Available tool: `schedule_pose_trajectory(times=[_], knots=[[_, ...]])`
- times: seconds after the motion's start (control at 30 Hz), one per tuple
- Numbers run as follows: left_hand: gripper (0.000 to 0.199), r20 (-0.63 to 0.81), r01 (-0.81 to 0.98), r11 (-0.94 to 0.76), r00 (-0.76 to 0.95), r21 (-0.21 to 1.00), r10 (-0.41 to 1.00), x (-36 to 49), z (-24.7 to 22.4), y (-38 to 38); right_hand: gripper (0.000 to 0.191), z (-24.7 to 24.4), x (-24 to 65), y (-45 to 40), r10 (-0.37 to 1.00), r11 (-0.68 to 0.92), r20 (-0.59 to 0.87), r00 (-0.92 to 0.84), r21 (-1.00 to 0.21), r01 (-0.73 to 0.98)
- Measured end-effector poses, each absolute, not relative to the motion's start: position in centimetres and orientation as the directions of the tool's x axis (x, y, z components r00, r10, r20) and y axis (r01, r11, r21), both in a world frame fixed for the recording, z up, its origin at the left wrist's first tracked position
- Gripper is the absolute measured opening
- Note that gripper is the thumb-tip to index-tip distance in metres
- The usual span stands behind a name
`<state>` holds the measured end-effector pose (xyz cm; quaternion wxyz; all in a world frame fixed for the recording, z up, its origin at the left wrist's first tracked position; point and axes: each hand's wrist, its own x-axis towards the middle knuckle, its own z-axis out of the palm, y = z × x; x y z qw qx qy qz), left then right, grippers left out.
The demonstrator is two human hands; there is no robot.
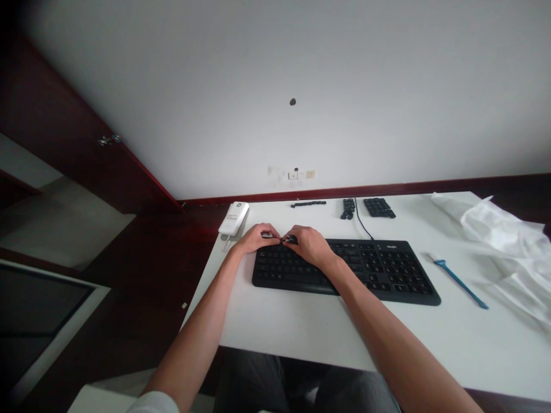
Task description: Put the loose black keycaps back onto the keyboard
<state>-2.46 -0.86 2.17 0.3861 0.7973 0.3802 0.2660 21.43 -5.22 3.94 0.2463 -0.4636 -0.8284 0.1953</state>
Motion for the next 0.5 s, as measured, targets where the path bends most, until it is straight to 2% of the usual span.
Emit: schedule_pose_trajectory(times=[0.5], knots=[[0.014, 0.151, 0.392, -0.448, 0.593, 0.804, 0.791, -2.45, 2.08, -0.87, 0.01, 4.04, 21.31, -5.13, 0.89, 0.447, 0.192, -0.415, -0.552, 0.704]])
